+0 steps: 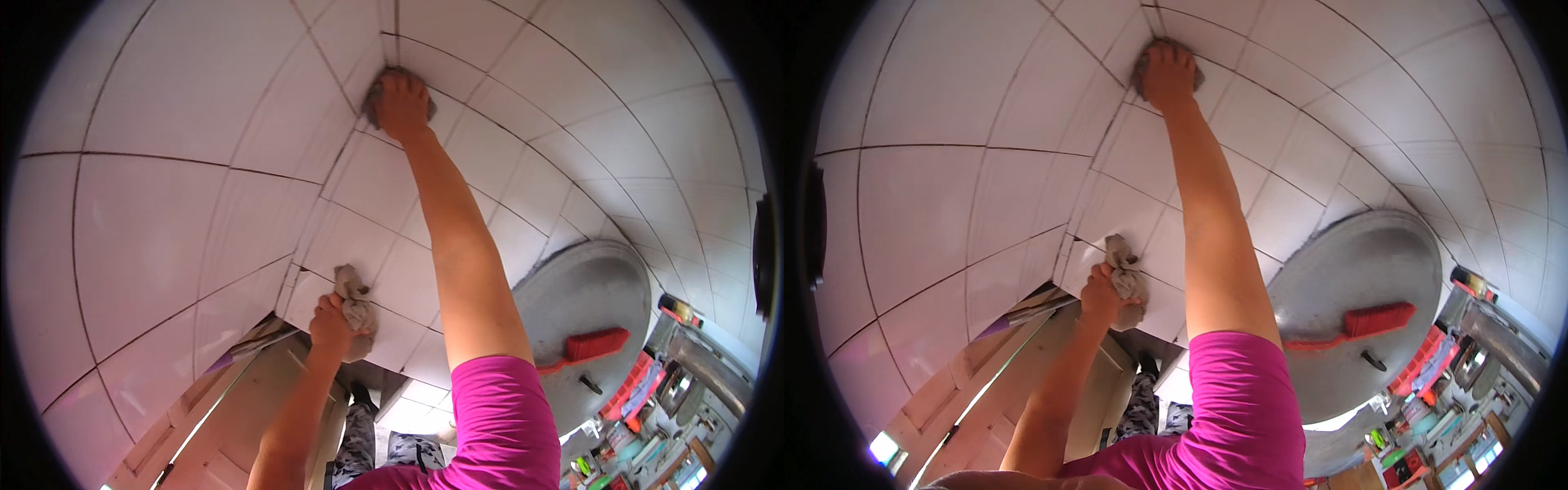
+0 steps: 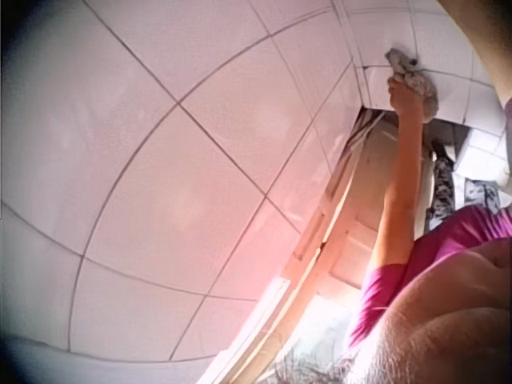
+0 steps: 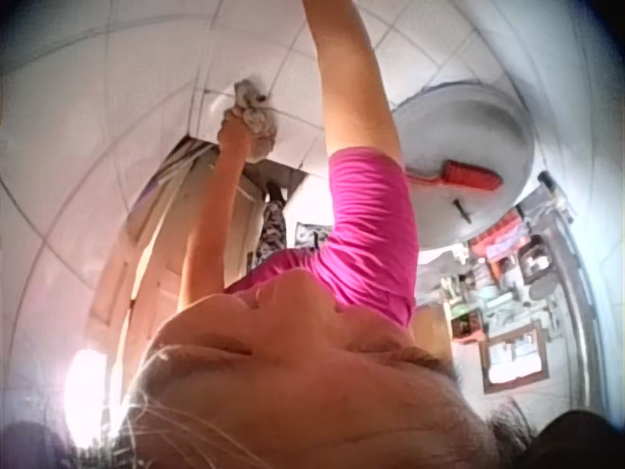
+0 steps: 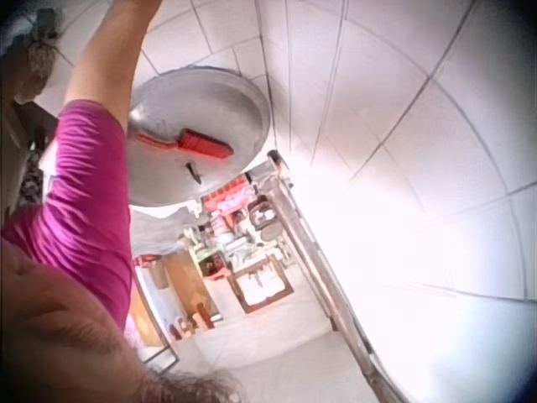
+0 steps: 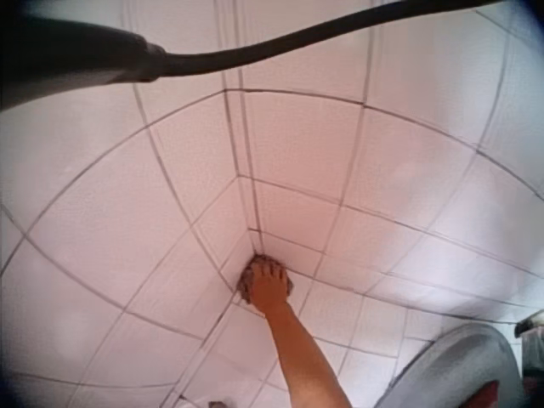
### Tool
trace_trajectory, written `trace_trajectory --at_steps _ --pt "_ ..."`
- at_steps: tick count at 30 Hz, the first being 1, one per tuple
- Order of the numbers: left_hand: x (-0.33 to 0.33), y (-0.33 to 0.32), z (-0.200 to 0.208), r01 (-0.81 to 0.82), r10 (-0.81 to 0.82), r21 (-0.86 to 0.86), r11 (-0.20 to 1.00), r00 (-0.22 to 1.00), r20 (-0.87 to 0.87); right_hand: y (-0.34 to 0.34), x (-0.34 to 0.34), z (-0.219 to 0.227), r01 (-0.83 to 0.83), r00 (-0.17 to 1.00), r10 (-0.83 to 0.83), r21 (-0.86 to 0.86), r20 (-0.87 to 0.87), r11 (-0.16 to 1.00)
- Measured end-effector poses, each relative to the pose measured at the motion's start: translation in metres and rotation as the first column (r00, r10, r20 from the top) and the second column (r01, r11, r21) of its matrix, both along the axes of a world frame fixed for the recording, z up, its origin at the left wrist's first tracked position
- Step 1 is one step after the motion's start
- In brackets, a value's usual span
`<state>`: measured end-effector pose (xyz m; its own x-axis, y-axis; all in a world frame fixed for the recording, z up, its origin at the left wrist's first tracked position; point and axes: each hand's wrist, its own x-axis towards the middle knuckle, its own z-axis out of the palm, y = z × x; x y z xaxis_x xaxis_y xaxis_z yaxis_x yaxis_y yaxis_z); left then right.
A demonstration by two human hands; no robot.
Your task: The person wipes the tiled wall and countertop with a cloth, then cleans the large metal lid and the lower parts of the stove. They also wipe the floor near the stove and handle a small bottle and a metal container during the cleaning process.
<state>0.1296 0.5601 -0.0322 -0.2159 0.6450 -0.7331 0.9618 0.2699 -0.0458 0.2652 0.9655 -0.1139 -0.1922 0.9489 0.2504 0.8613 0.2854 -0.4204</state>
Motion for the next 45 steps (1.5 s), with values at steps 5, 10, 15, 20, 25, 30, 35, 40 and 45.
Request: trace_trajectory --at_steps 5,10,15,20,25,30,35,40,45 --pt "-0.005 -0.001 0.004 0.015 -0.015 0.011 1.0 1.0 -0.018 -0.043 0.053 0.011 -0.045 0.984 0.04 0.029 0.173 0.999" --pt "-0.006 -0.001 0.002 -0.004 0.004 0.046 0.999 1.0 0.006 -0.124 0.201 0.016 0.156 0.925 -0.164 0.052 0.342 0.986" --pt "-0.008 -0.004 -0.008 -0.023 0.02 0.057 0.998 0.998 0.061 -0.192 0.294 0.001 0.524 0.804 -0.538 0.129 0.254 0.842" --pt "-0.015 -0.006 -0.01 -0.026 0.023 0.051 0.998 0.999 0.046 -0.167 0.161 -0.008 0.512 0.839 -0.542 0.268 0.045 0.816" --pt "-0.013 -0.002 -0.008 -0.034 0.032 0.036 0.999 0.998 0.052 -0.175 0.089 0.017 0.033 0.988 -0.02 0.086 -0.154 0.996" --pt "-0.022 -0.011 -0.016 -0.052 0.05 0.064 0.997 0.998 0.034 -0.18 0.187 0.041 0.147 0.928 -0.083 0.152 -0.362 0.977" --pt "-0.006 -0.002 -0.018 -0.014 0.007 0.107 0.994 0.998 0.066 -0.184 0.365 0.004 0.761 0.643 -0.765 0.086 0.027 0.643" --pt "-0.017 -0.017 -0.021 0.0 0.001 0.101 0.995 1.0 -0.014 -0.15 0.227 -0.016 0.669 0.711 -0.702 0.272 0.036 0.692" --pt "-0.004 -0.007 -0.014 0.001 0.001 0.044 0.999 0.999 -0.033 -0.073 0.047 -0.009 0.255 0.967 -0.237 0.335 -0.094 0.907"
